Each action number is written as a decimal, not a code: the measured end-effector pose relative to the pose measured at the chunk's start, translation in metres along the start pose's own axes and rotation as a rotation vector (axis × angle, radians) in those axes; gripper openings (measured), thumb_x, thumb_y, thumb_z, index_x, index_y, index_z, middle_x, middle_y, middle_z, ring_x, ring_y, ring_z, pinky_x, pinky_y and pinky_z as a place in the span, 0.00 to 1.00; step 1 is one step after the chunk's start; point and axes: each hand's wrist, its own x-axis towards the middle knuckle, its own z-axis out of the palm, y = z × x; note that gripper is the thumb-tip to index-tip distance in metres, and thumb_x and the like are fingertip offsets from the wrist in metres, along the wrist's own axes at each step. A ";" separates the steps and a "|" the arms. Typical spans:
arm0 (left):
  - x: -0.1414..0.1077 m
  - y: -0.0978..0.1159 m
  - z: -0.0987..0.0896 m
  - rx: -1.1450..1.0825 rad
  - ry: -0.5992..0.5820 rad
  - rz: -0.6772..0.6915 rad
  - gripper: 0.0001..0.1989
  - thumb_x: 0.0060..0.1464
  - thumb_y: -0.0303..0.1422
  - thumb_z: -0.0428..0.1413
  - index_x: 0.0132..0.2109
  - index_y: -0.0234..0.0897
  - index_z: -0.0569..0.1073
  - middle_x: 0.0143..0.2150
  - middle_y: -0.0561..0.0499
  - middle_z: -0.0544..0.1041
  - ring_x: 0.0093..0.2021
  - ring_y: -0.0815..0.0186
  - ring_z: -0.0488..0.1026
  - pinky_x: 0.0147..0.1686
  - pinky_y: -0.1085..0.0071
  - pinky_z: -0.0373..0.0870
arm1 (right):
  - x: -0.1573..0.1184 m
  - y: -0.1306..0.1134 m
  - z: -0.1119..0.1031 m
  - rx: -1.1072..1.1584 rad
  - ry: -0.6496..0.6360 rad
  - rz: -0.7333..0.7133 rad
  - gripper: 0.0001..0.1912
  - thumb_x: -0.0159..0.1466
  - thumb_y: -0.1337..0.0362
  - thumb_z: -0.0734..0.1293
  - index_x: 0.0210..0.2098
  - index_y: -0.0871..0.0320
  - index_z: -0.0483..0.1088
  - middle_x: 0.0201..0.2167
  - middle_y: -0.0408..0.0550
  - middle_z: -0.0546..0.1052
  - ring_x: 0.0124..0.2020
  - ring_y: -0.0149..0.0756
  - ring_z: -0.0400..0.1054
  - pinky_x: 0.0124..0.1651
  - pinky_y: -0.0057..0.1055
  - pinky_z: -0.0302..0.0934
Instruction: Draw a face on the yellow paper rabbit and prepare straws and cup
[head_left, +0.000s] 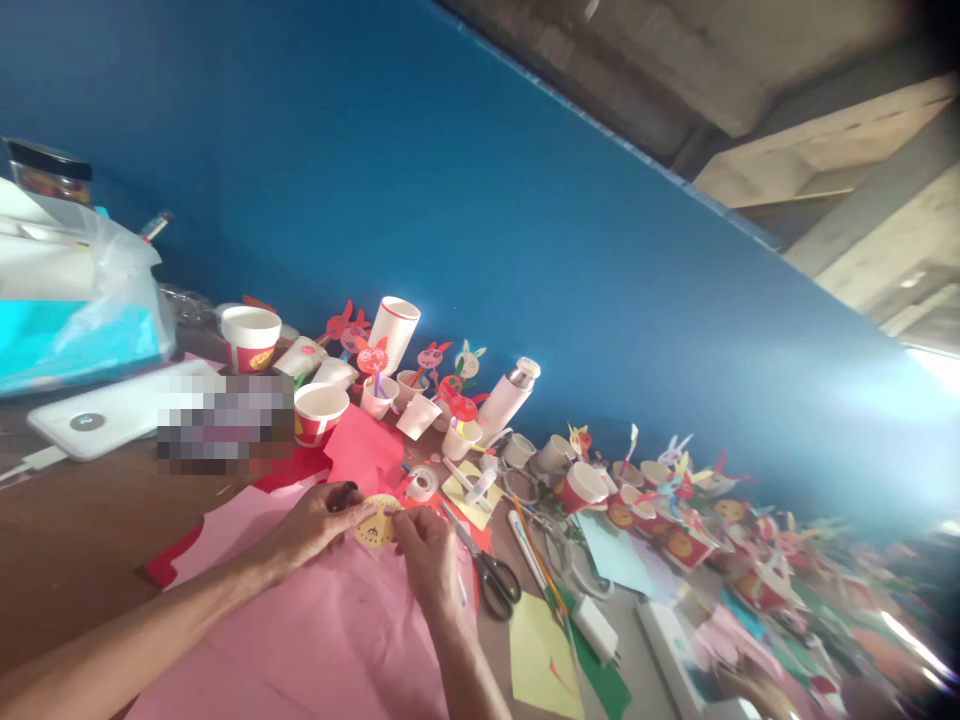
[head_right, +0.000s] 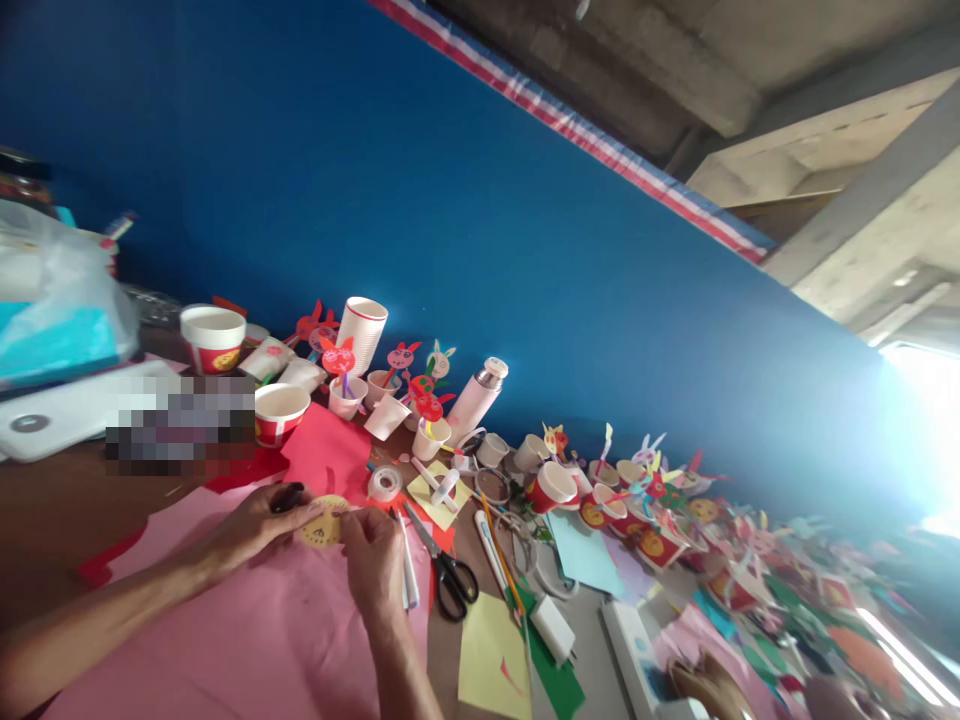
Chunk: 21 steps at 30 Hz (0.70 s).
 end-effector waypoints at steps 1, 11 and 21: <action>-0.001 0.000 0.000 0.009 0.001 0.000 0.25 0.36 0.54 0.65 0.23 0.38 0.66 0.13 0.60 0.60 0.15 0.72 0.57 0.17 0.75 0.51 | 0.000 0.002 0.000 0.006 0.002 0.000 0.15 0.60 0.58 0.64 0.20 0.57 0.67 0.16 0.38 0.67 0.20 0.29 0.62 0.24 0.24 0.54; -0.005 0.009 -0.012 -0.017 0.017 0.083 0.24 0.52 0.55 0.52 0.34 0.36 0.71 0.17 0.62 0.54 0.20 0.70 0.52 0.22 0.73 0.53 | 0.004 0.006 -0.003 0.085 0.083 -0.011 0.19 0.61 0.50 0.64 0.22 0.57 0.66 0.17 0.39 0.66 0.21 0.30 0.60 0.26 0.25 0.55; 0.002 0.003 -0.016 0.311 0.045 0.261 0.22 0.55 0.52 0.52 0.26 0.39 0.64 0.23 0.57 0.61 0.26 0.67 0.59 0.27 0.72 0.57 | 0.007 0.013 -0.007 0.135 0.140 -0.055 0.19 0.62 0.49 0.64 0.25 0.58 0.68 0.19 0.40 0.66 0.22 0.31 0.60 0.28 0.26 0.56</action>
